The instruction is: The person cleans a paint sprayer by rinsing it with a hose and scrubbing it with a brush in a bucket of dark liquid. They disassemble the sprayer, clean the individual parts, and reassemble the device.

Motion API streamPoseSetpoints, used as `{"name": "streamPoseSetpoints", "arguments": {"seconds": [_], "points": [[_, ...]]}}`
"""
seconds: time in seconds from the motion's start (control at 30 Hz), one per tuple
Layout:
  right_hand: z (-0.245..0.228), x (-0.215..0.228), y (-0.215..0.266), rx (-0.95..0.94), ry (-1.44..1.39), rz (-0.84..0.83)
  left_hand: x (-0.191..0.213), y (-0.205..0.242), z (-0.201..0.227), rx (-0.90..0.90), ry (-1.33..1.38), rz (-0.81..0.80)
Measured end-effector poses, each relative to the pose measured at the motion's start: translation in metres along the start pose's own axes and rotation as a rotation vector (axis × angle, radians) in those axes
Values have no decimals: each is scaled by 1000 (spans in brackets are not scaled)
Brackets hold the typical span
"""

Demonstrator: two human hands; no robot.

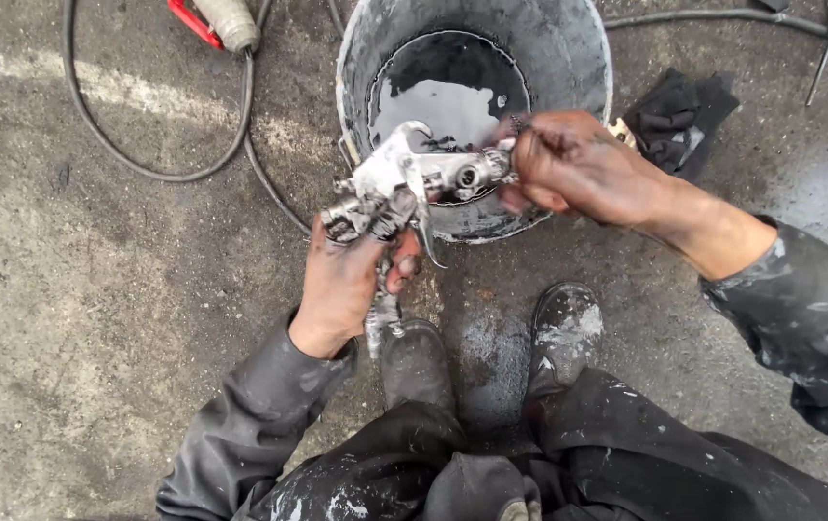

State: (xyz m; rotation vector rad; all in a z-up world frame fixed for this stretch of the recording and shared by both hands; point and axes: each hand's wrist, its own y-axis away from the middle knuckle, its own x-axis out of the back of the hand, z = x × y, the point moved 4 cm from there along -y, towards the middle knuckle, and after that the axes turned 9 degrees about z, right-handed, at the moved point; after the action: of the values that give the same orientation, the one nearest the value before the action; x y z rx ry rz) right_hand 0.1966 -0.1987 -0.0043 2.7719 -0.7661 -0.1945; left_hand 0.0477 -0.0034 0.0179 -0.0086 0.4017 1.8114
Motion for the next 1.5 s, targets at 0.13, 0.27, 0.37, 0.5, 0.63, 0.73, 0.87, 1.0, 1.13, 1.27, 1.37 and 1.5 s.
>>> {"name": "streamPoseSetpoints", "arguments": {"seconds": [0.13, 0.27, 0.37, 0.5, 0.63, 0.73, 0.87, 1.0, 1.13, 1.27, 1.37, 1.5], "points": [[-20, -5, -3, 364, 132, 170, 5, 3, -20, 327, 434, 149], [-17, -9, -3, 231, 99, 155, 7, 4, -18, 223, 408, 140], [-37, -8, -1, 228, 177, 150, 1, 4, 8, 224, 315, 186], [-27, -13, -2, 313, 138, 159, -3, 5, 0, 246, 413, 162], [-14, -13, -6, 151, -6, 192, 0, 0, 6, 190, 345, 143], [-3, -2, -9, 20, 0, 158, 6, -1, 8, 206, 321, 195], [-31, -3, -9, -72, -101, 179, 10, 4, 2, 306, 475, 139], [-46, -5, -5, -51, -288, 185, 16, 3, -5, 361, 506, 91], [-51, -2, -7, -4, -60, 201, 23, 2, -14, 324, 554, 100], [-38, -6, -6, 245, 169, 171, 21, 2, -7, 339, 519, 80], [-44, -17, -5, 346, 266, 225, 36, 6, -31, 341, 620, 90], [-56, -27, 3, 411, 226, 381, 21, 7, -32, 418, 601, 96]]}}
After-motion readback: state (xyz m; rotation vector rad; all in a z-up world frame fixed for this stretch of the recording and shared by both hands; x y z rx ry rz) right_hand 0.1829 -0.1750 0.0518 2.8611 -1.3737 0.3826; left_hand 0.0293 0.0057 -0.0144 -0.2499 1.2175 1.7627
